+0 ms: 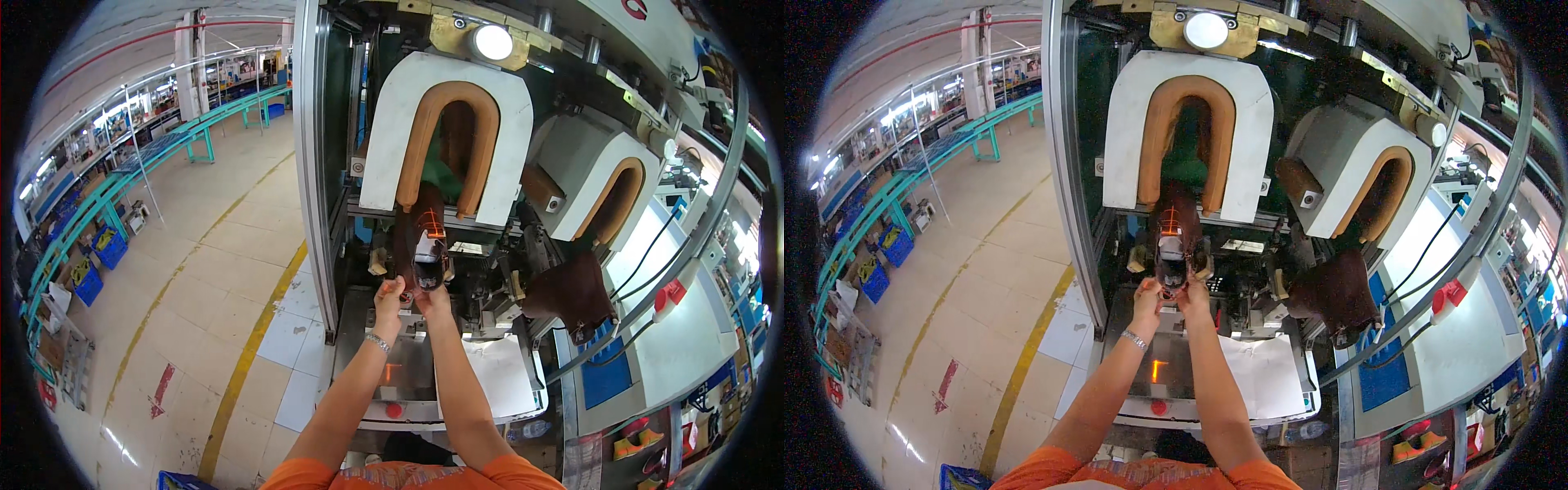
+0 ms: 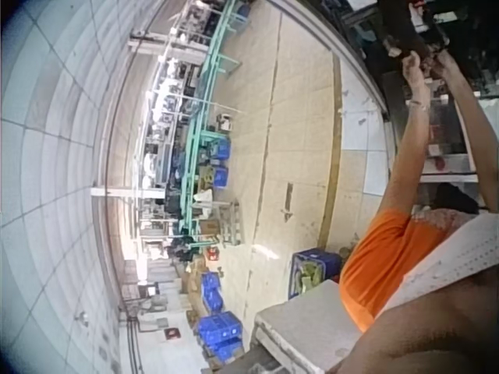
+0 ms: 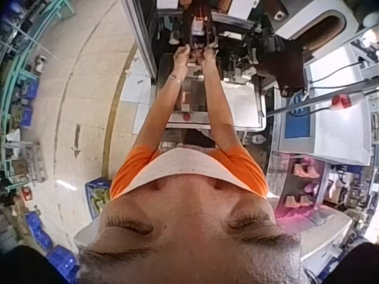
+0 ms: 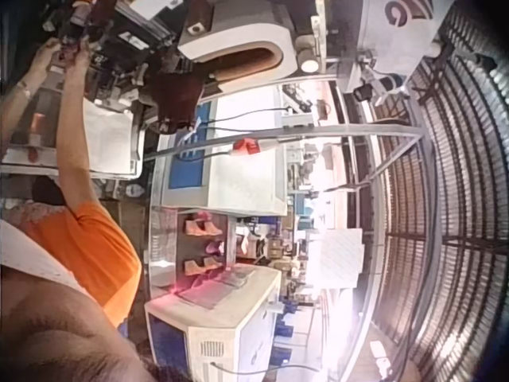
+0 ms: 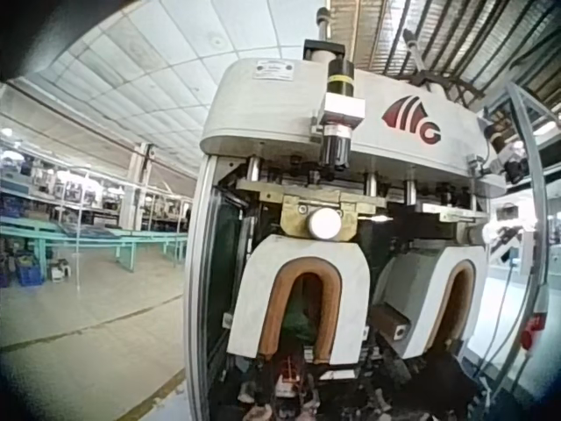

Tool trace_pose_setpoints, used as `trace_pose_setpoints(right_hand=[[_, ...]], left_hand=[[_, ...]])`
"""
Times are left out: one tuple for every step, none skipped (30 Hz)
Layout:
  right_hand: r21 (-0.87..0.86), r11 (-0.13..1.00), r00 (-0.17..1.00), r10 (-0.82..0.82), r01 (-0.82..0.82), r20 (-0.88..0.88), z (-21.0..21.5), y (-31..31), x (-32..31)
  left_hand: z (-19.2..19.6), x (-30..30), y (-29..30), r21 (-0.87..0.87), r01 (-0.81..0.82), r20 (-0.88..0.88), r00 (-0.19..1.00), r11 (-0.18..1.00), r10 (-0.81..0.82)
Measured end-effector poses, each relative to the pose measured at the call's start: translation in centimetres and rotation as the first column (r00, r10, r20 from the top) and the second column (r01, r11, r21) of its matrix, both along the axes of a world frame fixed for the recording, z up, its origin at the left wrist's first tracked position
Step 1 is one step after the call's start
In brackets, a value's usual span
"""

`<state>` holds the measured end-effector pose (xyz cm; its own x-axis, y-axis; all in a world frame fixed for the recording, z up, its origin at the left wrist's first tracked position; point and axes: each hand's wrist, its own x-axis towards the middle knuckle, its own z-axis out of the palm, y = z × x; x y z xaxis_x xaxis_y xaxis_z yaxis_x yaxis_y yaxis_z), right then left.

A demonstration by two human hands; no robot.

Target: The person repeatedly picks up brown shoe uppers from a nearby table and places them into a shoe assembly machine. They align the shoe uppers onto the machine's molds and press a button to operate the machine. The person then removes the processed shoes and places them back on the table, repeating this cycle for multiple units.

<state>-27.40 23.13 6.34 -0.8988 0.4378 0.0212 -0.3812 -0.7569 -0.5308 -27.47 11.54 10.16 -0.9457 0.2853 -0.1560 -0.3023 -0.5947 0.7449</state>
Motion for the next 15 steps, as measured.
trace_pose_setpoints(right_hand=[[-0.029, 0.999, 0.999, -0.026, 0.027, 0.029, 0.9, -0.5, 0.3], [-0.058, 0.997, 0.997, -0.052, 0.055, 0.058, 1.5, -0.8, 0.4], [-0.059, 0.996, 0.993, -0.066, 0.072, 0.101, 0.9, -0.5, 0.0], [-0.049, 0.998, 0.994, -0.044, 0.049, 0.1, 0.6, -0.1, 0.0], [-0.04, 0.999, 0.995, -0.022, 0.026, 0.099, 0.3, 0.3, 0.2], [-0.03, 1.0, 0.995, -0.001, 0.004, 0.098, 0.1, 0.6, 0.1], [-0.04, 0.999, 0.994, -0.008, 0.012, 0.113, 0.9, -0.4, 0.2], [-0.047, 0.998, 0.992, -0.022, 0.028, 0.127, 2.0, -1.1, 0.6], [-0.02, 0.999, 0.992, -0.023, 0.026, 0.123, 2.9, -1.9, 0.9], [0.009, 0.999, 0.993, -0.037, 0.037, 0.116, 3.4, -1.9, 1.3], [-0.025, 0.997, 0.988, -0.066, 0.07, 0.139, 2.8, -1.3, 1.1], [-0.051, 0.999, 0.991, -0.003, 0.01, 0.132, 2.4, -1.1, 1.6], [-0.077, 0.995, 0.99, 0.068, -0.059, 0.121, 2.3, -1.2, 1.9], [-0.104, 0.987, 0.985, 0.132, -0.121, 0.111, 1.9, -1.1, 2.4], [-0.086, 0.985, 0.987, 0.152, -0.147, 0.058, 1.4, -1.2, 2.6]], left_hand=[[-0.1, 0.1, 0.0, 0.004, 0.002, 0.001, 1.0, 1.0, -0.002], [-0.2, 0.1, 0.0, 0.009, 0.006, 0.002, 1.0, 1.0, -0.006], [-0.3, 0.2, 0.0, 0.013, 0.009, 0.003, 1.0, 1.0, -0.009], [-0.4, 0.4, 0.1, 0.02, 0.015, 0.002, 1.0, 1.0, -0.015], [-0.8, 0.2, 0.4, 0.03, -0.01, -0.018, 1.0, 1.0, 0.011], [-1.0, 0.3, 0.6, 0.03, -0.004, -0.016, 1.0, 1.0, 0.004], [-1.2, 0.0, 0.5, 0.026, -0.009, -0.011, 1.0, 1.0, 0.009], [-1.2, -0.1, 0.5, 0.027, -0.008, -0.007, 1.0, 1.0, 0.008], [-1.1, -0.1, 0.4, 0.004, -0.009, -0.002, 1.0, 1.0, 0.009], [-0.7, 0.1, 0.5, -0.001, 0.011, 0.015, 1.0, 1.0, -0.011], [-0.3, 0.2, 0.5, -0.005, 0.031, 0.032, 0.999, 1.0, -0.031], [0.1, 0.2, 0.4, -0.01, 0.051, 0.049, 0.998, 0.999, -0.05], [0.4, 0.1, 0.0, -0.017, 0.048, 0.049, 0.998, 0.999, -0.047], [0.6, 0.2, -0.2, -0.026, 0.052, 0.051, 0.997, 0.998, -0.051], [0.9, 0.2, -0.3, -0.035, 0.056, 0.052, 0.997, 0.998, -0.054]])
